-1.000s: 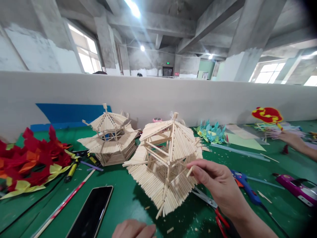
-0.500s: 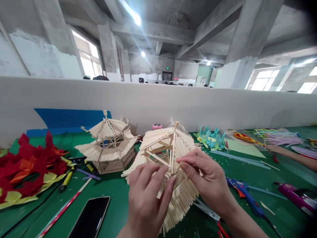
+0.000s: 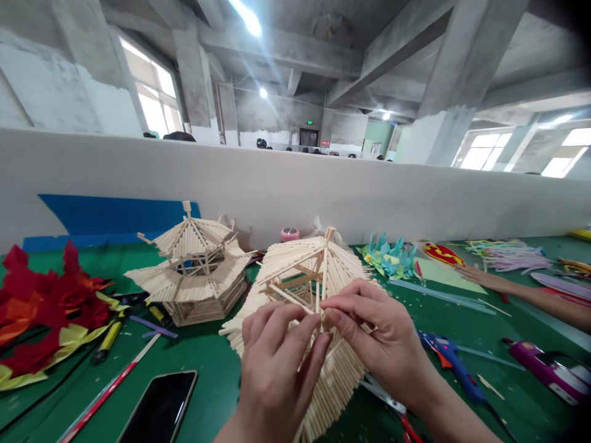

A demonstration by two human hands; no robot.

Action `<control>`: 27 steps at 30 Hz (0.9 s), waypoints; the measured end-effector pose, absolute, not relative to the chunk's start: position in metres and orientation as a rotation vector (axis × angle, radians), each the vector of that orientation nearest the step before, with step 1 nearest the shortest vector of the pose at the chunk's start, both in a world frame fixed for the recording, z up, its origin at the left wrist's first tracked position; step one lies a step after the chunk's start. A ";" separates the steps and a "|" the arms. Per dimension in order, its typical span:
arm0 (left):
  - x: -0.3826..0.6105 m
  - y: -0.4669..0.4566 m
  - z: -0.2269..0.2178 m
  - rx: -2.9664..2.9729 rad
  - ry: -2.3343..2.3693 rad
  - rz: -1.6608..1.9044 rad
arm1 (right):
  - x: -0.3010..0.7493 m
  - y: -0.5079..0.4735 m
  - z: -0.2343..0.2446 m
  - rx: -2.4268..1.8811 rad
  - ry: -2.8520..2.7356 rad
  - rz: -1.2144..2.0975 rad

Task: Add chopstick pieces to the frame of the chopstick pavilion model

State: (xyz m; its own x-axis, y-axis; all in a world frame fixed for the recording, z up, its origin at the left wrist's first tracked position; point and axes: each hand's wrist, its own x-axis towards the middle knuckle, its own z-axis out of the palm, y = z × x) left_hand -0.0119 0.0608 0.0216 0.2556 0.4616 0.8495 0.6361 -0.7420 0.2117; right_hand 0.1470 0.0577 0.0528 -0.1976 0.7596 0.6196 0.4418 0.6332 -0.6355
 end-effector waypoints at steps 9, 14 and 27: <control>-0.013 0.062 0.018 -2.380 -1.063 -1.547 | 0.146 0.058 0.052 -0.968 -1.843 0.392; -0.012 0.062 0.018 -2.400 -1.042 -1.577 | 0.146 0.058 0.051 -0.945 -1.846 0.396; -0.009 0.064 0.023 -2.462 -0.959 -1.551 | 0.146 0.058 0.048 -0.908 -1.861 0.403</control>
